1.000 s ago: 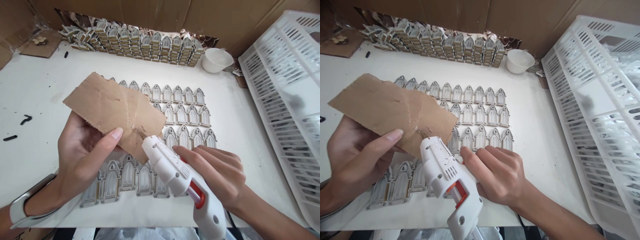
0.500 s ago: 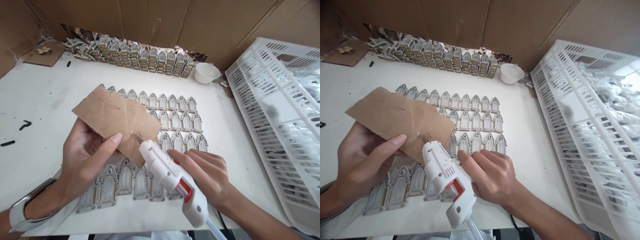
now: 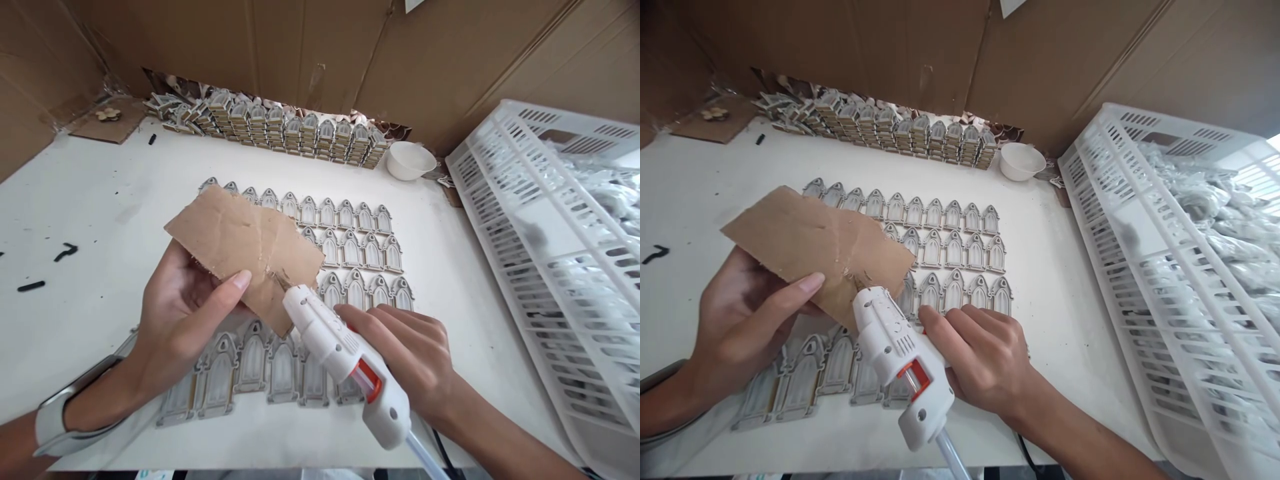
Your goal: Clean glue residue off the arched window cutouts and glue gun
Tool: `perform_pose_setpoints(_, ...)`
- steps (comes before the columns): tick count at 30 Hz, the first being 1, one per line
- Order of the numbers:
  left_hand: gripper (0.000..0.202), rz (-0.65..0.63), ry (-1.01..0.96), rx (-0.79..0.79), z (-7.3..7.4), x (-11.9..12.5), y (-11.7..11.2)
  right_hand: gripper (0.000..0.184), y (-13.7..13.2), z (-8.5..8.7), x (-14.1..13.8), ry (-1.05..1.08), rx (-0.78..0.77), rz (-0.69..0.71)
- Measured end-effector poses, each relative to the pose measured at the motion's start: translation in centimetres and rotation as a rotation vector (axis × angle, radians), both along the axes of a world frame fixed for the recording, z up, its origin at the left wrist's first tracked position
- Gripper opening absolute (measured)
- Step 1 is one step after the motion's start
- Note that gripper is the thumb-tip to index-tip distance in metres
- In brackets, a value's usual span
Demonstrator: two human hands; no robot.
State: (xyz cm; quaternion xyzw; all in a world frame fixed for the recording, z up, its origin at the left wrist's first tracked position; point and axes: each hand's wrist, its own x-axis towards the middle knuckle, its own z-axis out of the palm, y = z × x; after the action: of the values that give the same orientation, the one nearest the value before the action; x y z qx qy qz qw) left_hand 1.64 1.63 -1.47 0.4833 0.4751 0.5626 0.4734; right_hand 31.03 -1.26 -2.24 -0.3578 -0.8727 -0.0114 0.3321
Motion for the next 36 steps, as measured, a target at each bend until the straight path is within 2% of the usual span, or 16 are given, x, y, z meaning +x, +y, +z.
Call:
perform_pose_setpoints(15, 0.05, -0.019, 0.016, 0.011, -0.61, -0.44, 0.04, 0.019, -0.06, 0.08, -0.04, -0.002, 0.0, -0.022)
perform_pose_setpoints(36, 0.053, 0.006, 0.012, -0.015, -0.62, -0.4, -0.17, 0.022, -0.18, 0.03, 0.0, 0.009, -0.016, -0.023)
